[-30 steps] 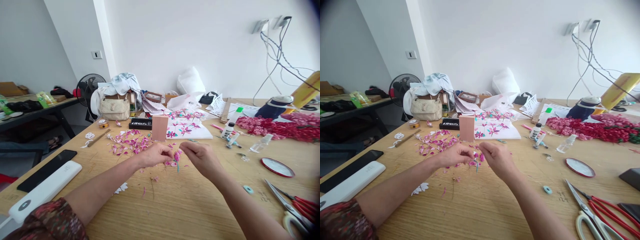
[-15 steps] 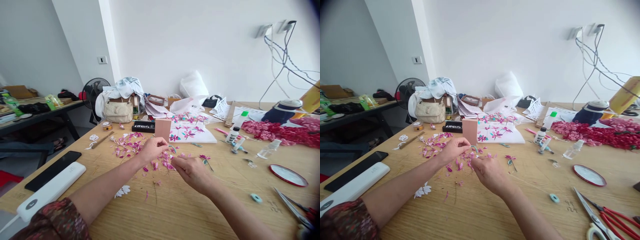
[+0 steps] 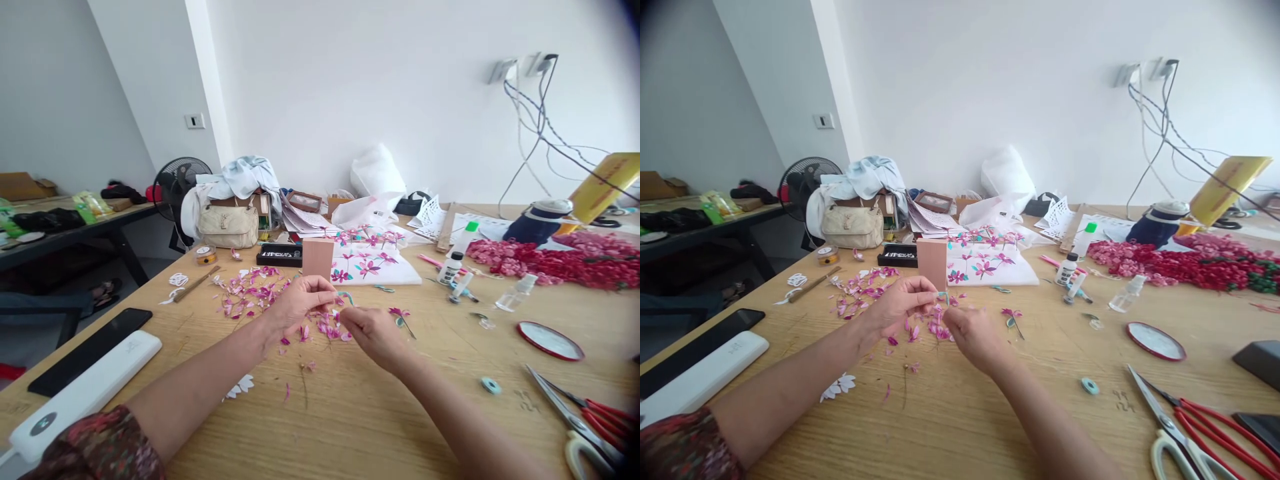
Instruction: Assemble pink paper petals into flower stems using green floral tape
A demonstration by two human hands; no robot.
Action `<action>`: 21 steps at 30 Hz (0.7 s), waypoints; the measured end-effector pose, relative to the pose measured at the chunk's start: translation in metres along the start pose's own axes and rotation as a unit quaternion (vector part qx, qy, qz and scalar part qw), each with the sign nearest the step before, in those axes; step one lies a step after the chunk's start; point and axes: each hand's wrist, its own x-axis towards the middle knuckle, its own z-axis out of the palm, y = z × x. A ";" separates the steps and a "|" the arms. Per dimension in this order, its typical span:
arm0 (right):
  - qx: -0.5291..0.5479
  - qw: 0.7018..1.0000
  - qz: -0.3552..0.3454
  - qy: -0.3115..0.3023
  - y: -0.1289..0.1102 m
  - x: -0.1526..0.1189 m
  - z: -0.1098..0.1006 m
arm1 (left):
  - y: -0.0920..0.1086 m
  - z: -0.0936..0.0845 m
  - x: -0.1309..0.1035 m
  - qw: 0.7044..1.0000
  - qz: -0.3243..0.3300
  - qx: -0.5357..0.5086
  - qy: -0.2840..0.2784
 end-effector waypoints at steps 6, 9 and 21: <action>-0.079 0.989 -0.115 0.054 -0.019 -0.005 -0.016 | -0.010 -0.008 0.009 0.957 0.081 0.275 0.046; -0.051 0.992 -0.058 0.103 -0.008 -0.004 -0.028 | -0.009 -0.003 0.003 0.932 0.103 0.342 -0.062; -0.042 0.997 -0.057 -0.005 -0.009 -0.002 -0.002 | -0.008 -0.009 0.009 0.988 0.053 0.130 0.057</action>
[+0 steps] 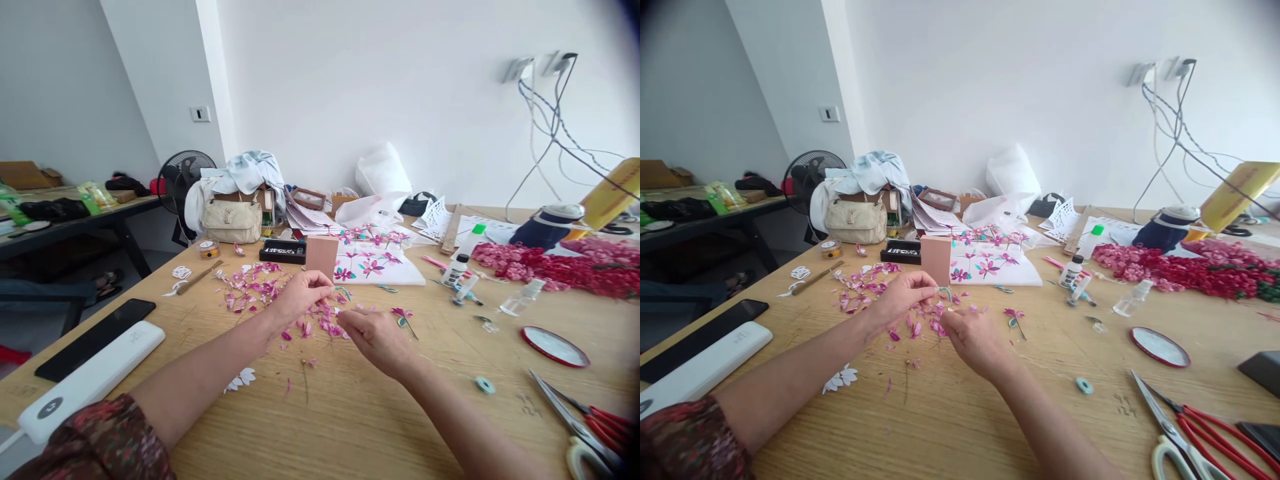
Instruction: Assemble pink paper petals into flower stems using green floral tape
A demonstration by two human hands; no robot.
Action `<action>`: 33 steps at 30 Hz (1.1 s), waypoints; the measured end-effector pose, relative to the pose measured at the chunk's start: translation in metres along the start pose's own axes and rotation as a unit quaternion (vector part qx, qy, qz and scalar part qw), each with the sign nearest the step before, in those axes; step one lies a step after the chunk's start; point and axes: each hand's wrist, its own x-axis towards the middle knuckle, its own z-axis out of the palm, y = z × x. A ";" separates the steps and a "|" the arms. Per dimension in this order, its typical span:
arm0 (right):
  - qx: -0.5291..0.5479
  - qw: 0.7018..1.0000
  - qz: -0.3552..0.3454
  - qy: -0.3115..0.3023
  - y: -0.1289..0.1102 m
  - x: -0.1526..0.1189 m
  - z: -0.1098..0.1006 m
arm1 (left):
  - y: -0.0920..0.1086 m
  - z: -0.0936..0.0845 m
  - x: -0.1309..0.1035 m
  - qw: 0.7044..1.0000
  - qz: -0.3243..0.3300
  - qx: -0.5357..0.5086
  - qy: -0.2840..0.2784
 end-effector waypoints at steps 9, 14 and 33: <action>0.023 0.991 0.088 0.101 0.015 -0.003 -0.023 | 0.006 0.008 -0.010 0.968 0.033 0.135 -0.207; 0.052 0.991 0.119 0.024 0.023 0.000 -0.002 | 0.010 0.007 -0.011 0.990 -0.044 -0.045 -0.123; 0.069 0.993 0.096 0.017 0.023 -0.001 0.000 | 0.013 0.005 -0.013 0.980 -0.072 -0.057 -0.177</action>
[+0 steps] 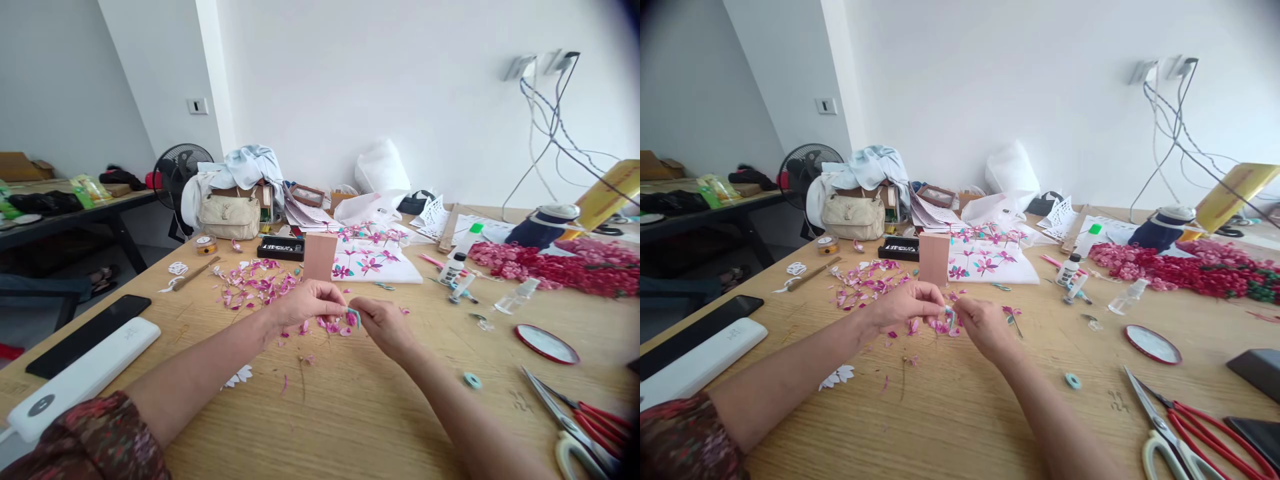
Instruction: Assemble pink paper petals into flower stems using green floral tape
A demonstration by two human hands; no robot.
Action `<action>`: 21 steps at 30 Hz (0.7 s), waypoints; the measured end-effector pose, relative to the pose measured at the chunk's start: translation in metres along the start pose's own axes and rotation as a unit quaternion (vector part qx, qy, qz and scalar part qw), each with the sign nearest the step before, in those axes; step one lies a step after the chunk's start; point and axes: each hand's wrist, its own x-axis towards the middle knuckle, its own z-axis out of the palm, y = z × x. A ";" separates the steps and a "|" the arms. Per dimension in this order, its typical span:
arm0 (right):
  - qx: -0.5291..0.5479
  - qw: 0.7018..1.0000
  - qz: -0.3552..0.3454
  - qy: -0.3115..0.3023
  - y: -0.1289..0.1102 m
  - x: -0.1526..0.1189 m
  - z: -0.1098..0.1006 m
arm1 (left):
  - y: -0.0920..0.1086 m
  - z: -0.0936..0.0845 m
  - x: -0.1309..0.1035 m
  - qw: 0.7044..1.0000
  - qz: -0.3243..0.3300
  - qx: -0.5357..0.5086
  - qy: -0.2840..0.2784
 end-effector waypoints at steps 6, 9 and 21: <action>-0.080 0.991 -0.101 -0.018 -0.028 -0.005 0.006 | -0.010 -0.008 0.011 0.986 0.048 0.035 0.153; -0.100 0.988 -0.120 0.008 -0.034 -0.006 -0.007 | -0.014 -0.011 0.014 0.959 0.066 0.210 0.176; -0.057 0.998 -0.016 -0.022 -0.011 -0.002 0.003 | -0.001 0.001 0.003 0.997 0.039 -0.013 0.070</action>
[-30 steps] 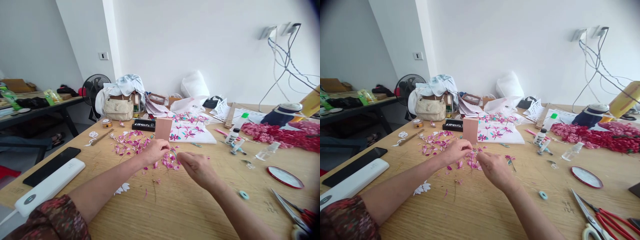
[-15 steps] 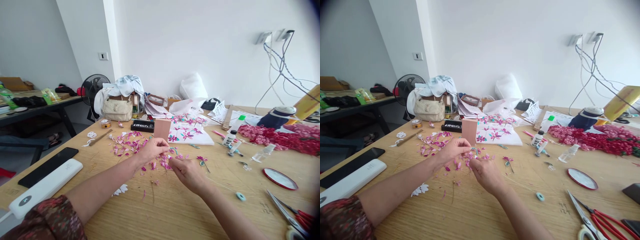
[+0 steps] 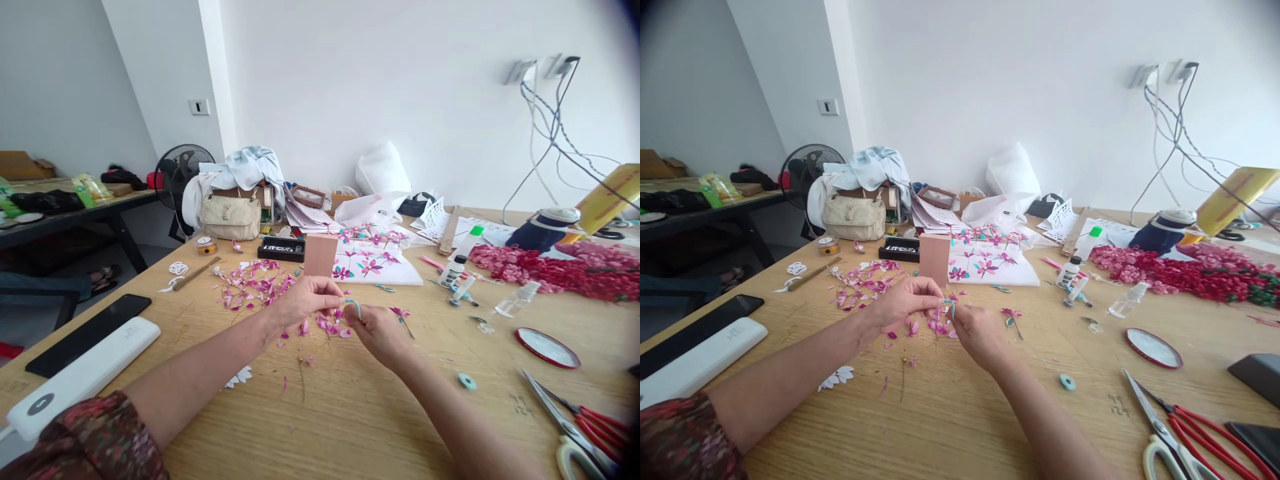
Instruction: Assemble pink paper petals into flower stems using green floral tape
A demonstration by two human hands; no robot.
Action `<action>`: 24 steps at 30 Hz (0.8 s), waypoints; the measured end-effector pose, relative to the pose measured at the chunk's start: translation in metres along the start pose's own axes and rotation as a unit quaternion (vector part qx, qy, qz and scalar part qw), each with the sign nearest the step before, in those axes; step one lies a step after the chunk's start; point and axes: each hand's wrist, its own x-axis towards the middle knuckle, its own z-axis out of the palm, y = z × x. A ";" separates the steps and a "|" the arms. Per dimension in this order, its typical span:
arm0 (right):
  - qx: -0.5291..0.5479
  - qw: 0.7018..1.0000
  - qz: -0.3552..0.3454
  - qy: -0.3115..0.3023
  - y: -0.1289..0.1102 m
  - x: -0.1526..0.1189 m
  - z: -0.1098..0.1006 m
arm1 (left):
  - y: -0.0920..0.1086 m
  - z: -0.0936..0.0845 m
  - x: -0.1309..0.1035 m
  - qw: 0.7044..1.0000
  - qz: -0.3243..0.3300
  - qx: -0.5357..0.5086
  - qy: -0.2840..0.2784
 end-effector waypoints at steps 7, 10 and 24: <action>-0.066 0.993 -0.096 0.030 -0.027 -0.005 -0.011 | -0.011 -0.005 0.008 0.942 0.088 0.313 0.088; -0.037 0.995 -0.054 0.071 -0.015 -0.003 -0.025 | -0.010 -0.002 0.004 0.933 0.120 0.340 -0.014; -0.085 0.994 -0.074 0.006 -0.024 -0.003 0.001 | -0.011 -0.007 0.010 0.985 0.032 0.128 0.113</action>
